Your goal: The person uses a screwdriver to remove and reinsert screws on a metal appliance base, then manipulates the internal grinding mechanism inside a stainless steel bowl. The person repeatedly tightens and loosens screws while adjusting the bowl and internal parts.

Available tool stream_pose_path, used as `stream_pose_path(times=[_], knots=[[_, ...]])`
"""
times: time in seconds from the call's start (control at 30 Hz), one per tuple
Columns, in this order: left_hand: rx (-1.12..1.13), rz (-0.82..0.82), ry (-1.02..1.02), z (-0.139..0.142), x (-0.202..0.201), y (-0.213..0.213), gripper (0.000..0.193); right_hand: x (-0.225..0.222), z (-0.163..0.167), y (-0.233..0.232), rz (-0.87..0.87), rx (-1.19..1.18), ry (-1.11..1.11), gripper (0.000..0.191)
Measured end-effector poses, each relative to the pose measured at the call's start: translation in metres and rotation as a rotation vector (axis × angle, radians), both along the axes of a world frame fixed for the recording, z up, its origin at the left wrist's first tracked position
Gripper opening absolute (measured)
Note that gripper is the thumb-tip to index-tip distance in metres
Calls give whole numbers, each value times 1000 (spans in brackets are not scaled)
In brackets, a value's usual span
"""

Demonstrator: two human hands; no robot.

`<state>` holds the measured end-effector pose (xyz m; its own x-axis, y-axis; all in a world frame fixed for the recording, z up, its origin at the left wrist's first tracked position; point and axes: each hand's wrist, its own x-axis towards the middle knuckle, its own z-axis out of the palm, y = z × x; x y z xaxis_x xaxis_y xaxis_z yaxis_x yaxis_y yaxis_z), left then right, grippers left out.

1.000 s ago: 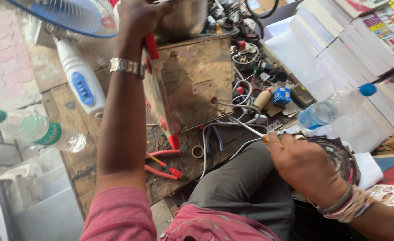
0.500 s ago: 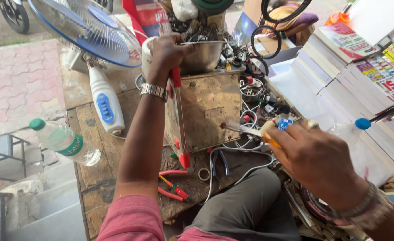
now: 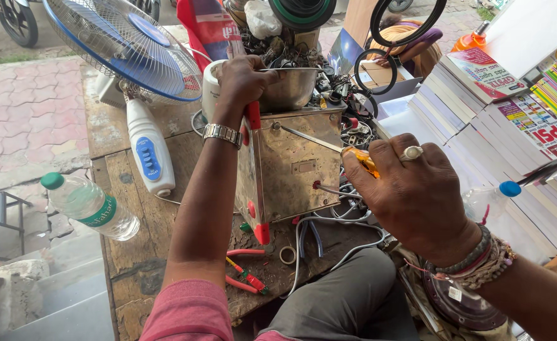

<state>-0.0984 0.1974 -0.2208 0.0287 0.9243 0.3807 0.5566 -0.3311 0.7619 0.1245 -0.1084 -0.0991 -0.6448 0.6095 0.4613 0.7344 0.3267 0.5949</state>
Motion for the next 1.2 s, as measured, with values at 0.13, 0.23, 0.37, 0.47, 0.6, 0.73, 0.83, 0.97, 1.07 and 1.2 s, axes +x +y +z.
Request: stream_pose_path(times=[0.13, 0.23, 0.37, 0.47, 0.6, 0.73, 0.83, 0.97, 1.07, 1.2], knots=[[-44, -5, -36, 1, -2, 0, 31, -6, 0, 7, 32, 11, -35, 27], [-78, -6, -39, 2, -3, -2, 34, -10, 0, 10, 48, 17, -89, 28], [11, 12, -7, 3, -2, -4, 31, -14, 1, 10, 110, 64, -158, 27], [-28, 8, 0, 2, -3, -2, 37, -16, 3, 9, 101, 92, -214, 27], [-14, 16, 21, 1, -4, 1, 42, -20, 5, 7, 136, 106, -239, 26], [10, 24, 61, 0, -5, 1, 41, -24, 8, 7, 184, 120, -276, 24], [47, 48, 77, 2, -5, 0, 40, -26, 9, 7, 207, 138, -305, 23], [-25, 11, 7, 2, -4, -2, 39, -28, 10, 8, 225, 171, -360, 15], [-3, 19, 29, 2, -5, -3, 40, -32, 8, 8, 176, 179, -411, 20], [-19, 13, 18, 3, -4, -2, 39, -34, 8, 8, -101, -141, -210, 32]])
